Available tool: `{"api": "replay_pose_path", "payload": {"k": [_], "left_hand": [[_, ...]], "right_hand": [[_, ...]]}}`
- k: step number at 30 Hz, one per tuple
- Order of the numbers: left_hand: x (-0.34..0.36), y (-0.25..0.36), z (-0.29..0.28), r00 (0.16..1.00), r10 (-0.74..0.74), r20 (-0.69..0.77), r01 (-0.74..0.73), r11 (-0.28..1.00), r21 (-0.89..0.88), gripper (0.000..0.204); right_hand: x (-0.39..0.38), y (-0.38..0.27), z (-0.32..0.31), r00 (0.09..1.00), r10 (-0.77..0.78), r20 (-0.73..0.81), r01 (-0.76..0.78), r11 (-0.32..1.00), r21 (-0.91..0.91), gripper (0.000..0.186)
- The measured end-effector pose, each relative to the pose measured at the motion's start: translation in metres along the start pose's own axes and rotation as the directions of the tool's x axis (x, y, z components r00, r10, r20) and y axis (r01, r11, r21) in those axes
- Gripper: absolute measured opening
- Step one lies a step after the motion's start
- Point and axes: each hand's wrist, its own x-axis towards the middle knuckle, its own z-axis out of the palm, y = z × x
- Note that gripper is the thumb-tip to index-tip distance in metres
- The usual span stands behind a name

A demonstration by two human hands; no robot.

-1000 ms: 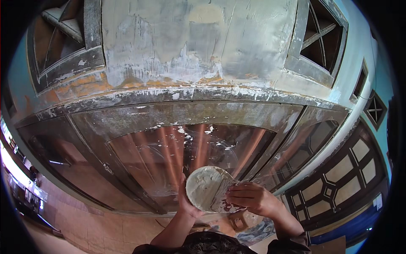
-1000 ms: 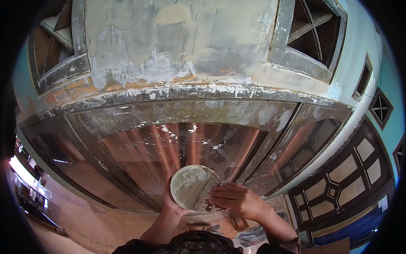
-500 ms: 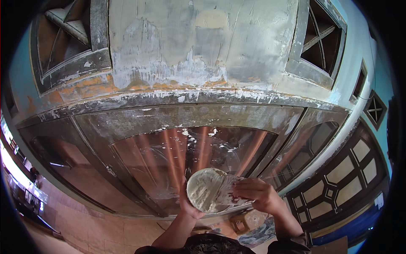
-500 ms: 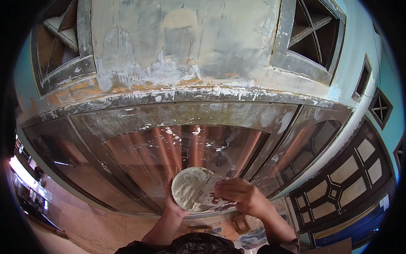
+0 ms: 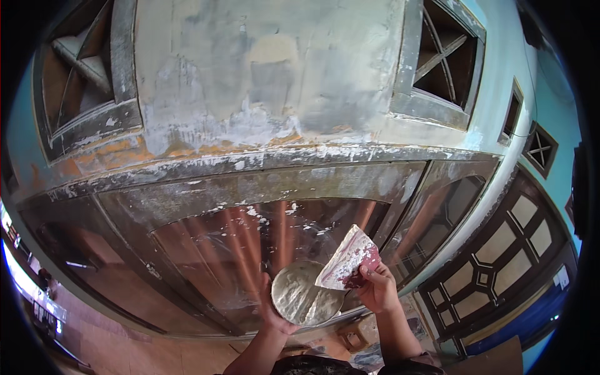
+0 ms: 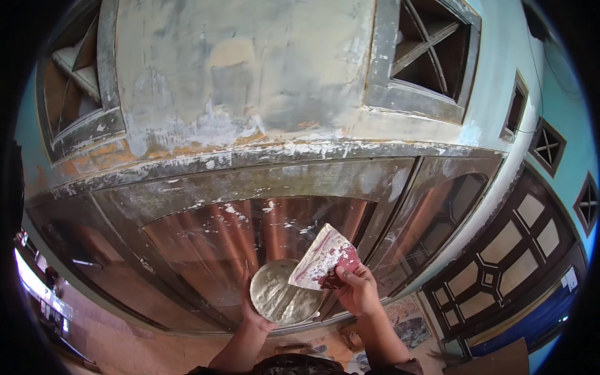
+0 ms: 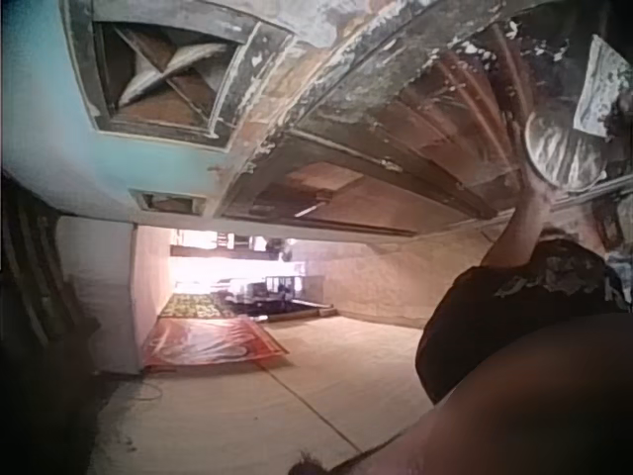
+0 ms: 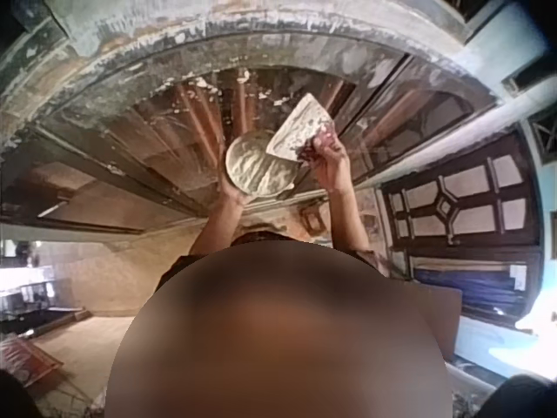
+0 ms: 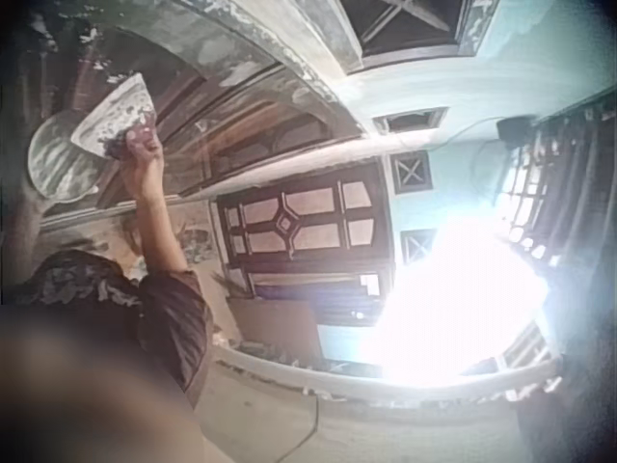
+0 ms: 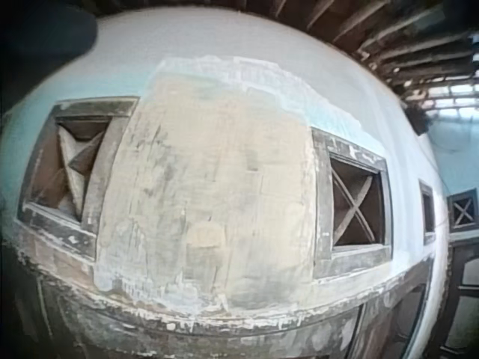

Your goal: The person holds a bowl of plaster, scoops the plaster with a scraper, and spreads it across the wall above the wooden frame.

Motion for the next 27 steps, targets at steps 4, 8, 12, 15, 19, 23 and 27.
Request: {"api": "replay_pose_path", "payload": {"k": [4, 8, 12, 15, 19, 23, 27], "left_hand": [[-0.002, -0.002, -0.005, 0.998, 0.038, -0.057, -0.035, 0.998, 0.055, 0.077], [0.004, -0.009, 0.002, 1.0, 0.02, -0.016, -0.02, 0.999, 0.031, 0.079], [0.011, -0.018, -0.008, 0.998, 0.033, -0.06, -0.028, 0.996, 0.081, 0.079], [0.021, -0.028, -0.009, 0.999, -0.006, -0.038, 0.008, 0.998, 0.066, 0.078], [0.038, -0.044, -0.013, 0.999, -0.015, -0.046, 0.018, 0.998, 0.058, 0.081], [0.053, -0.059, -0.012, 0.999, -0.038, -0.034, 0.04, 0.998, 0.04, 0.083], [0.069, -0.074, -0.001, 0.999, -0.029, -0.04, 0.031, 0.998, 0.053, 0.084]], "right_hand": [[0.002, -0.023, -0.002, 0.994, -0.093, 0.063, 0.097, 0.993, -0.067, 0.027], [0.004, -0.047, 0.001, 0.975, -0.119, 0.185, 0.149, 0.976, -0.157, 0.024], [0.003, -0.047, 0.0, 0.977, -0.106, 0.184, 0.139, 0.975, -0.174, 0.026], [0.002, -0.05, -0.012, 0.979, -0.146, 0.144, 0.147, 0.989, 0.002, 0.025], [0.002, -0.057, -0.02, 0.997, -0.075, 0.037, 0.069, 0.989, 0.132, 0.029], [0.003, -0.069, -0.032, 0.999, 0.042, -0.001, -0.04, 0.976, 0.213, 0.032], [0.007, -0.083, -0.046, 0.998, 0.008, 0.055, -0.018, 0.983, 0.183, 0.032]]}}
